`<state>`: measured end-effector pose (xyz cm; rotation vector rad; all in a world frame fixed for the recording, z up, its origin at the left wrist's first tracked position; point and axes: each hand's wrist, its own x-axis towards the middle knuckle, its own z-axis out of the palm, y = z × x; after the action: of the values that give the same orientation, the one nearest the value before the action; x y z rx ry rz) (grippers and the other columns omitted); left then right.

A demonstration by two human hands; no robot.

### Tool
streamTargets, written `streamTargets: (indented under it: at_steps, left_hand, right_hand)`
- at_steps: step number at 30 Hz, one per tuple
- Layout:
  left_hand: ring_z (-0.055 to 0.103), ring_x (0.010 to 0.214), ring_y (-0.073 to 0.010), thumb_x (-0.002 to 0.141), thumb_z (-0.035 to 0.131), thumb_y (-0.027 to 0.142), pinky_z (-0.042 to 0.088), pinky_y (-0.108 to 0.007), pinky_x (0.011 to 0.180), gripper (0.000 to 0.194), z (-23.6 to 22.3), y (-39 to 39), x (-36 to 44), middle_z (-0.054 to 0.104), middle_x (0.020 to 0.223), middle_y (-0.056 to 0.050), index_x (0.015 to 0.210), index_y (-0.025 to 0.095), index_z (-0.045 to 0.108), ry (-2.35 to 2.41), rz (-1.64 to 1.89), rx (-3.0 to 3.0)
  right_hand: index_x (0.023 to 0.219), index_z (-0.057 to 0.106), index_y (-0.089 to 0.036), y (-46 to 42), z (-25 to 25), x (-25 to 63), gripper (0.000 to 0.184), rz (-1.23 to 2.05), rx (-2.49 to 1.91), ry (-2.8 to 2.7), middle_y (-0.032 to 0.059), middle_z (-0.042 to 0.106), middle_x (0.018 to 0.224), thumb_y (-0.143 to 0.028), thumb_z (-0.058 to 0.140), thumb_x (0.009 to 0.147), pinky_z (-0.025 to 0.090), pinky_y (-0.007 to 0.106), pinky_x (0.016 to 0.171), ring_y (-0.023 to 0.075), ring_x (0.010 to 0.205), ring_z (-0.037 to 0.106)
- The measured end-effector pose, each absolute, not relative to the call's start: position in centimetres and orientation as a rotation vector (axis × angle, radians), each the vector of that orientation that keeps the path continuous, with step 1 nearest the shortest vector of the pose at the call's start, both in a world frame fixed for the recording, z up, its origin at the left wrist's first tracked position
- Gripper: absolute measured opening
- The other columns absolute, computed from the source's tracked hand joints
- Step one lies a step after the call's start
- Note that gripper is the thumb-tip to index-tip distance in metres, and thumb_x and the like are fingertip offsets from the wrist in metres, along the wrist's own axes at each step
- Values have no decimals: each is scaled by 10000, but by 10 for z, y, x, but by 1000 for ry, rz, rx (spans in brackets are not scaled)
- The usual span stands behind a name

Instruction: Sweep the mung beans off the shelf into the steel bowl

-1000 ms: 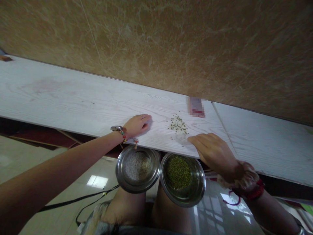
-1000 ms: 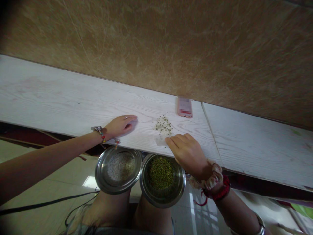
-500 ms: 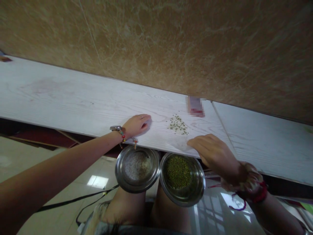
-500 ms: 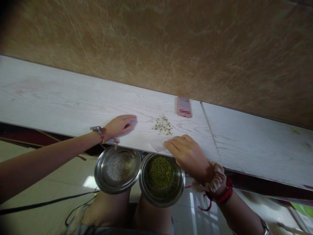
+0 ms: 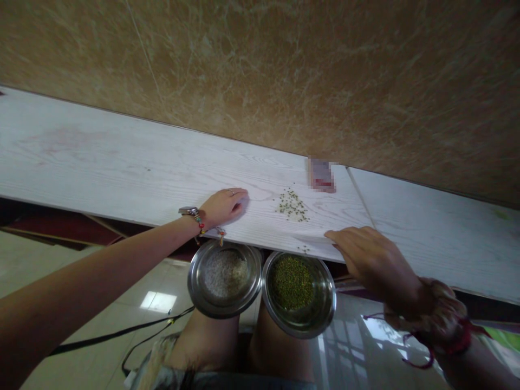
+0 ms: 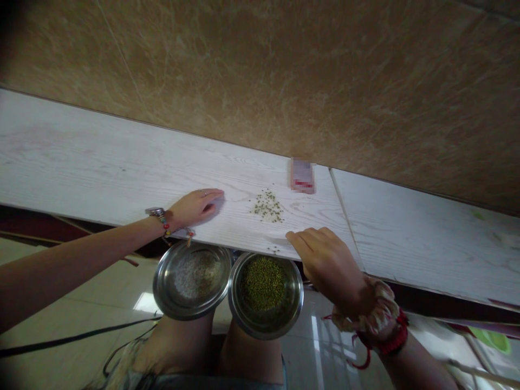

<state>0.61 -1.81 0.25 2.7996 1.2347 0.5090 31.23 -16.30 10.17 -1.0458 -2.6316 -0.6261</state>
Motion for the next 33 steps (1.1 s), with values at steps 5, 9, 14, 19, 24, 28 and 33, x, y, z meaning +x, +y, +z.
streamTargets:
  at_steps: [5,9,14,19,24,28,33]
  left_hand:
    - [567,1153,-230,850,427,205,446,-369,1000,382,4,-19,7,614,1264,-117,1190,132,584,1241,470,2808]
    - [563,1162,-239,860,425,219,439,-371,1009,380,5,-19,8,603,1274,-141,1187,105,582,1252,446,2790]
    - [569,1155,-232,864,429,227,440,-377,1003,367,4,-19,7,606,1274,-121,1185,127,577,1253,472,2790]
    - [576,1146,-229,865,421,224,457,-379,983,364,4,-20,7,617,1260,-120,1183,135,575,1257,475,2805]
    - [582,1141,-219,858,433,222,452,-368,989,366,2,-18,6,619,1262,-105,1190,156,573,1251,505,2812]
    - [584,1138,-216,856,435,223,457,-370,982,366,1,-18,6,620,1263,-104,1187,154,576,1240,513,2821]
    - [581,1146,-226,859,429,213,459,-374,982,368,3,-20,7,609,1275,-129,1182,124,579,1250,484,2820]
  right_hand:
    - [856,621,-141,-179,105,302,268,-482,-1034,-2683,60,666,709,-58,367,886,430,292,590,157,603,554]
    - [850,615,-155,-187,114,298,278,-396,-1037,-2675,47,654,699,-90,353,919,417,284,588,151,596,541]
    - [948,633,-114,-165,111,314,238,-671,-1096,-2584,80,697,774,-63,410,881,437,311,645,185,685,594]
    - [978,655,-113,-123,92,326,269,-856,-1226,-2472,86,707,775,-34,445,829,422,332,621,204,687,609]
    - [941,663,-152,-86,75,316,288,-835,-1205,-2430,68,707,781,-38,418,842,424,335,653,195,719,611]
    - [957,666,-143,-71,67,302,301,-763,-1111,-2496,69,711,792,-36,404,858,422,327,651,184,730,617]
    - [940,666,-102,-88,63,299,257,-818,-952,-2554,97,715,825,-22,434,864,420,312,631,174,721,615]
